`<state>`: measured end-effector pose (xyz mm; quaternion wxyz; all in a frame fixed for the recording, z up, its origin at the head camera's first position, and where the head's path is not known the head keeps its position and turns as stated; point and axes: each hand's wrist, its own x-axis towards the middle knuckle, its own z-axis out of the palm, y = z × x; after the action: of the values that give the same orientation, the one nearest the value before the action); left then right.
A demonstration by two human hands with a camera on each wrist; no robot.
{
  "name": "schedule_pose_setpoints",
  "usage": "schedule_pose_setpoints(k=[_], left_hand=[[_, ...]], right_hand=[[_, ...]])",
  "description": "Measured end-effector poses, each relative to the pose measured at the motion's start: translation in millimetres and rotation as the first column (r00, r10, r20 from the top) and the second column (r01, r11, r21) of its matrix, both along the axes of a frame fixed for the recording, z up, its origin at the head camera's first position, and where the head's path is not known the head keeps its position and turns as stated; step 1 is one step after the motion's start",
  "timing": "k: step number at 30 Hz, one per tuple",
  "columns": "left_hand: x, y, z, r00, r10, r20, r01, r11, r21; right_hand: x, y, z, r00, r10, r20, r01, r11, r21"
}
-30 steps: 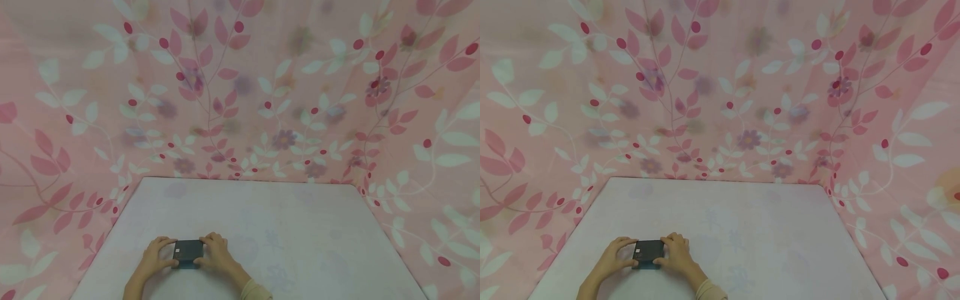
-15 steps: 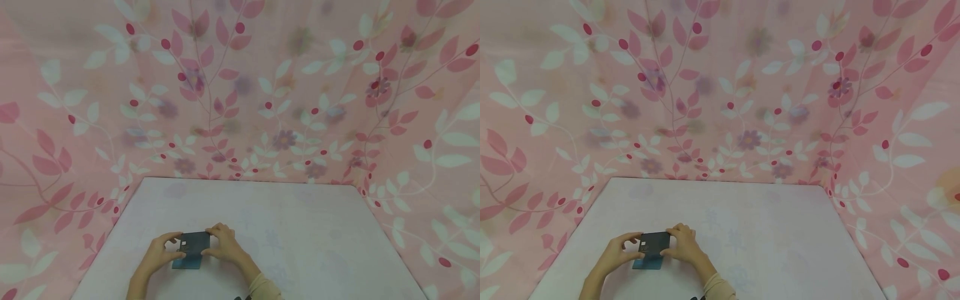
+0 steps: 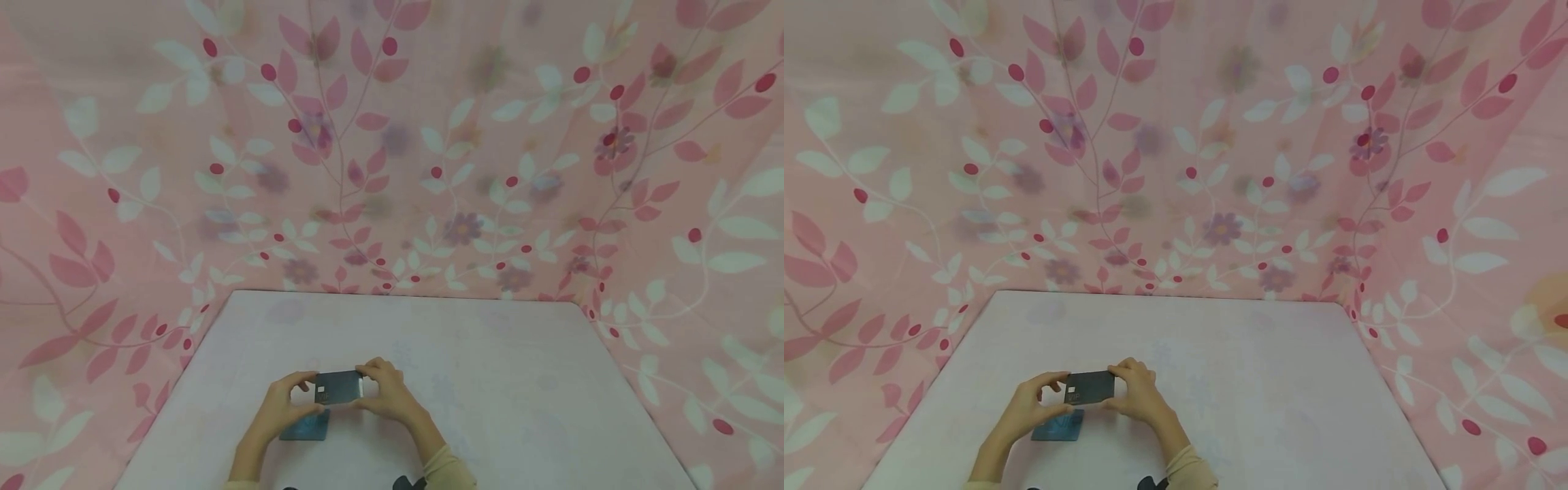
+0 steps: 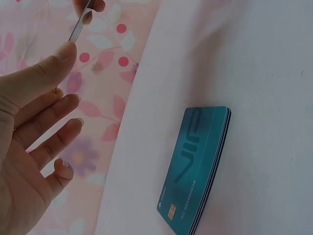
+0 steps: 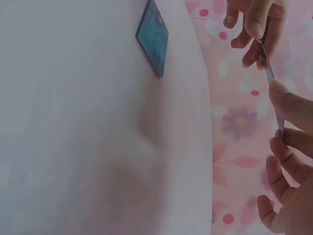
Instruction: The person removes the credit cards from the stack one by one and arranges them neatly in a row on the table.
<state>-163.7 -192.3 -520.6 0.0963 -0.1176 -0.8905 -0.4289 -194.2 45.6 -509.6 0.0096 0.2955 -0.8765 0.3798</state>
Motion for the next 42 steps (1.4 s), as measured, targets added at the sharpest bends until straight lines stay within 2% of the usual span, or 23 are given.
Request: schedule_pose_setpoints(k=[1,4,10,14,17,22,31,38,42], left_hand=[[-0.9,1.6,-0.3,1.000,-0.004,-0.011,0.004,1.000,-0.002],[-4.1,7.0,-2.2,0.999,-0.008,-0.037,0.008,1.000,-0.009],[-9.2,19.5,-6.1,0.997,-0.021,-0.077,0.021,1.000,-0.004],[-12.1,27.2,-5.9,0.997,-0.028,-0.076,0.029,1.000,0.012],[-15.0,32.8,-4.4,0.998,-0.031,-0.051,0.032,0.999,0.010],[-21.1,41.7,-3.3,0.997,-0.062,-0.035,0.063,0.998,0.014],[-29.9,56.4,-5.6,0.990,-0.107,-0.092,0.107,0.994,-0.005],[-35.9,69.6,-4.4,0.986,-0.139,-0.093,0.141,0.990,0.009],[-39.9,76.1,-3.7,0.980,-0.161,-0.115,0.164,0.986,0.016]], right_hand=[[0.0,1.5,1.2,1.000,-0.010,0.029,0.010,1.000,-0.002],[-0.7,6.5,2.9,0.999,-0.028,0.046,0.028,1.000,0.013],[-1.5,18.2,8.7,0.997,-0.055,0.056,0.054,0.998,0.017],[-3.1,26.3,11.0,0.997,-0.067,0.050,0.066,0.998,0.015],[-3.9,32.0,10.5,0.996,-0.077,0.053,0.076,0.997,0.009],[-3.8,40.7,9.8,0.993,-0.104,0.060,0.104,0.995,-0.003],[-3.5,55.5,11.7,0.989,-0.135,0.052,0.136,0.991,-0.012],[-7.2,69.5,12.7,0.988,-0.147,0.051,0.148,0.989,-0.022],[-9.1,77.3,13.6,0.987,-0.156,0.033,0.156,0.987,-0.027]])
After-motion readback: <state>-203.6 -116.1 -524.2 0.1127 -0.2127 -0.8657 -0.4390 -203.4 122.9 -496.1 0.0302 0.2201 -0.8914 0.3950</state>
